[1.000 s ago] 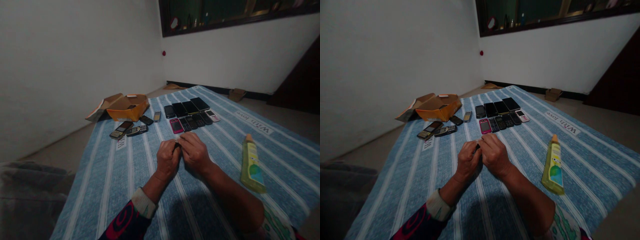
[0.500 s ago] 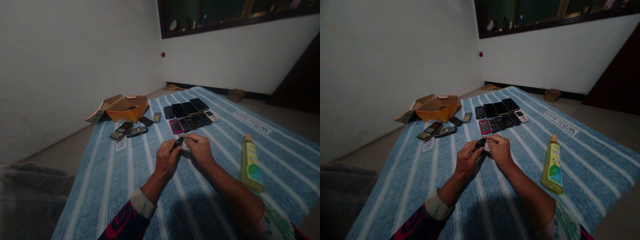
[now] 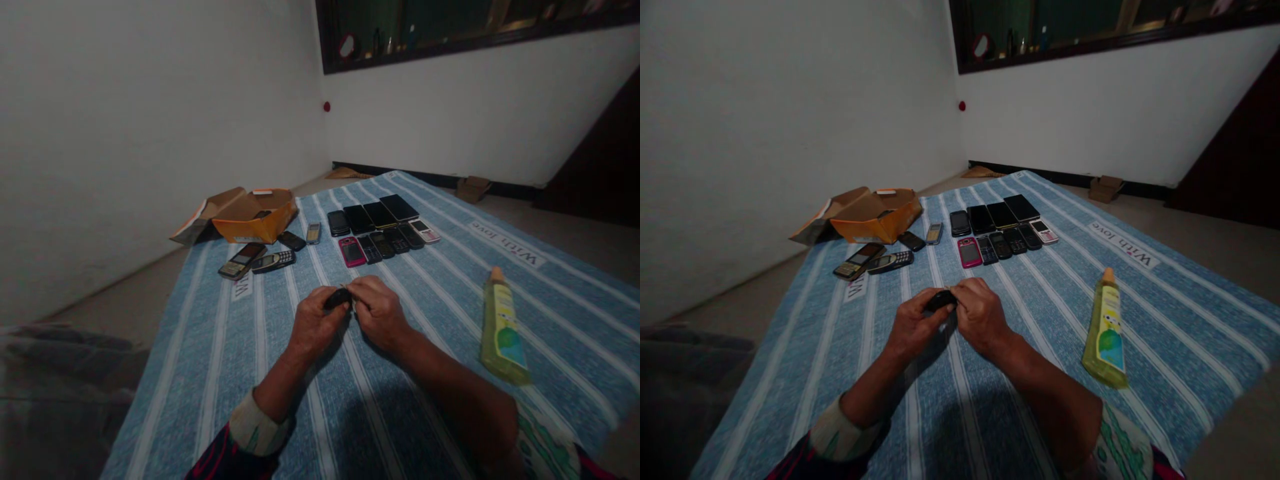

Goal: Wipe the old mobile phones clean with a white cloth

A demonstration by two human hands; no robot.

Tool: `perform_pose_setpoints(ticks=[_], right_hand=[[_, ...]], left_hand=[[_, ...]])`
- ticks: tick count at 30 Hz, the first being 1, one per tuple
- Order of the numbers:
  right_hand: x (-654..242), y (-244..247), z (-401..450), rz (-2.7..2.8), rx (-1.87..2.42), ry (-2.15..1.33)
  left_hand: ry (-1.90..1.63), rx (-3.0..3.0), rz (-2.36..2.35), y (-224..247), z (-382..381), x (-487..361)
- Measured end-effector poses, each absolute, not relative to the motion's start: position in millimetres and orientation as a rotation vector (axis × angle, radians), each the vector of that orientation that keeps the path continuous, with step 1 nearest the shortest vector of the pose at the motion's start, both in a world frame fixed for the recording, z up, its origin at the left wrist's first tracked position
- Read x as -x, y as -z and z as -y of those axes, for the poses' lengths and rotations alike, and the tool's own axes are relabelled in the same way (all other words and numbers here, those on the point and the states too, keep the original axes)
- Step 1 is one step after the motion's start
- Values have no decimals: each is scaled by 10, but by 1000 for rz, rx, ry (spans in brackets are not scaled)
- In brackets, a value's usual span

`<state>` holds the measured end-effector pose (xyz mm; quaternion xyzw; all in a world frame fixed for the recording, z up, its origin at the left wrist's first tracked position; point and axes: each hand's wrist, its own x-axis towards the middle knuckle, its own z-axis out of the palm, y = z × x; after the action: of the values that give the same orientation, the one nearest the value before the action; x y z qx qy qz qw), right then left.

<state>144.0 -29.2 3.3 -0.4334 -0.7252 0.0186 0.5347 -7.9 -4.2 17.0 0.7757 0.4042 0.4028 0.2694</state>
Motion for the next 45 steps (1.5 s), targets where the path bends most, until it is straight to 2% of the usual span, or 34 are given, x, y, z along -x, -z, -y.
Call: perform_pose_setpoints(ticks=[8,16,25,34,45], right_hand=[[-1485,205,169,1904,1239,98],[-1264,6,346,1984,993,176],[-1512,184,166,1948,1268,298],[-1245,148,324,2058,1121,267],[-1456,199,166,1955,1188,284]], left_hand=[[-1036,-2005,-1251,-76,106,316],[-1055,-2082,-1264,63,72,155],[-999,-2251,-1369,113,65,120],[-956,-2305,-1425,207,51,127],[-967,-2338,-1482,253,35,117]])
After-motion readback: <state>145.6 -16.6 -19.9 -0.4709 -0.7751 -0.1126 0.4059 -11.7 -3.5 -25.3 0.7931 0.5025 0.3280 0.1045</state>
